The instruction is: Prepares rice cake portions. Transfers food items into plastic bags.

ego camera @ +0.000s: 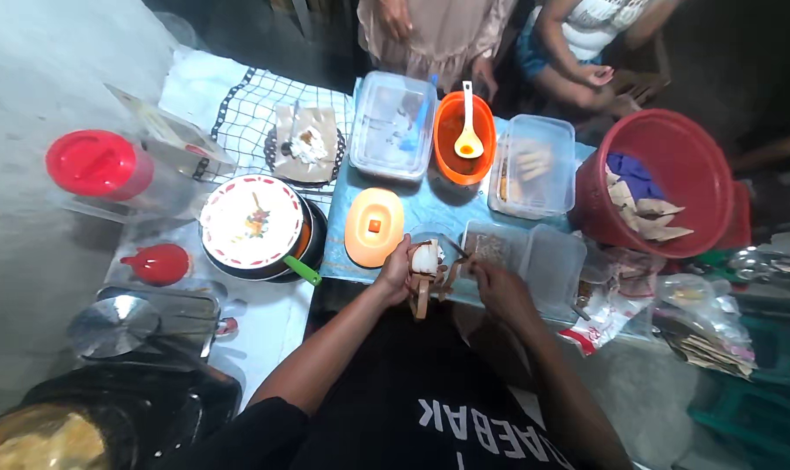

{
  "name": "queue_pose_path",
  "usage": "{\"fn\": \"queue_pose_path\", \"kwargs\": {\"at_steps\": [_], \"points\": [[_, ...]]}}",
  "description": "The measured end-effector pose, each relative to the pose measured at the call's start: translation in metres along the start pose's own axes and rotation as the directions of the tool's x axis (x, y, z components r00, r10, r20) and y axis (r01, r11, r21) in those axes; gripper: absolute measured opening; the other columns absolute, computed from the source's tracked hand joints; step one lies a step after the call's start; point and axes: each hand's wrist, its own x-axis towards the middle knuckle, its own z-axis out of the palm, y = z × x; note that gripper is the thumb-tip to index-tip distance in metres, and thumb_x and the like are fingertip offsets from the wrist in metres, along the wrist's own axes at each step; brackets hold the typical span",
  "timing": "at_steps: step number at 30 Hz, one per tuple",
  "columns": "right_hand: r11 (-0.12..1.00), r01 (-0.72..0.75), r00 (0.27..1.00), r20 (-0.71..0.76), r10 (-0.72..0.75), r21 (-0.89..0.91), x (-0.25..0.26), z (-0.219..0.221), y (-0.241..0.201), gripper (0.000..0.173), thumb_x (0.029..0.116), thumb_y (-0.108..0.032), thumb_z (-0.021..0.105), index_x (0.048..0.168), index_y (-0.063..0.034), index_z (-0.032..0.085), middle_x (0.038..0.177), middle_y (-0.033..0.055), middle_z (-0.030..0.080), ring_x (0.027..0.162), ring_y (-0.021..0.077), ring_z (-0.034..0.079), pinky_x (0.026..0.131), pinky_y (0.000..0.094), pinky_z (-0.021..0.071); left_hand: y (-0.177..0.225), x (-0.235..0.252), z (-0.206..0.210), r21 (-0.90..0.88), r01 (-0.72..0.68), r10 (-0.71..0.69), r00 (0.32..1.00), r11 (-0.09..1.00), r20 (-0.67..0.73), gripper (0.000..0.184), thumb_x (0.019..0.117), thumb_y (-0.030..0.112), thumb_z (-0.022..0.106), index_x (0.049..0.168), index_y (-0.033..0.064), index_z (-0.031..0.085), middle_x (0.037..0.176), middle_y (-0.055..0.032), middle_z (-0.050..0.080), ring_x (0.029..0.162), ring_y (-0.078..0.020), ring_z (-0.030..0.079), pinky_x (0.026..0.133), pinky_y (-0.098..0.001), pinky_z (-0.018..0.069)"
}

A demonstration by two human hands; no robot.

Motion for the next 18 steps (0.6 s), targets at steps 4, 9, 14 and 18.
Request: {"fn": "queue_pose_path", "kwargs": {"at_steps": [4, 9, 14, 18], "points": [[1.000, 0.015, 0.999, 0.037, -0.015, 0.003, 0.005, 0.003, 0.019, 0.043, 0.1123, -0.035, 0.034, 0.124, -0.0111, 0.068, 0.094, 0.0129, 0.073, 0.089, 0.0318, 0.071, 0.084, 0.0559, 0.0566, 0.005, -0.001, -0.004, 0.015, 0.040, -0.040, 0.999, 0.999, 0.033, 0.074, 0.1078, 0.061, 0.015, 0.132, 0.0053, 0.058, 0.110, -0.0175, 0.071, 0.099, -0.0284, 0.071, 0.086, -0.0445, 0.0590], [0.990, 0.111, 0.993, -0.031, -0.114, -0.084, 0.017, 0.026, 0.023, 0.040, 0.1120, -0.033, 0.038, 0.130, -0.0115, 0.065, 0.110, 0.0155, 0.073, 0.102, 0.0352, 0.072, 0.089, 0.0576, 0.0564, 0.006, 0.004, -0.004, 0.000, 0.036, -0.036, 0.999, 0.999, -0.010, 0.057, 0.1103, 0.048, 0.025, 0.133, 0.0078, 0.059, 0.106, -0.0134, 0.071, 0.093, -0.0236, 0.070, 0.082, -0.0410, 0.0586], [0.999, -0.042, 0.998, -0.057, 0.042, -0.003, 0.023, 0.037, 0.015, 0.039, 0.1118, -0.031, 0.037, 0.124, -0.0093, 0.068, 0.104, 0.0161, 0.073, 0.100, 0.0343, 0.071, 0.089, 0.0561, 0.0555, 0.003, 0.018, -0.013, 0.024, 0.007, -0.006, 0.998, 1.000, -0.055, 0.050, 0.1079, 0.041, 0.029, 0.128, 0.0099, 0.063, 0.106, -0.0128, 0.072, 0.092, -0.0239, 0.070, 0.080, -0.0417, 0.0582], [0.995, -0.060, 0.982, -0.174, 0.074, 0.085, 0.025, 0.038, 0.009, 0.039, 0.1116, -0.029, 0.039, 0.124, -0.0041, 0.066, 0.103, 0.0183, 0.073, 0.098, 0.0355, 0.072, 0.087, 0.0564, 0.0563, 0.007, 0.016, -0.025, 0.030, -0.032, 0.036, 0.989, 0.999, -0.144, 0.049, 0.1067, 0.040, 0.031, 0.126, 0.0102, 0.064, 0.106, -0.0131, 0.072, 0.093, -0.0255, 0.070, 0.080, -0.0440, 0.0580]]}}
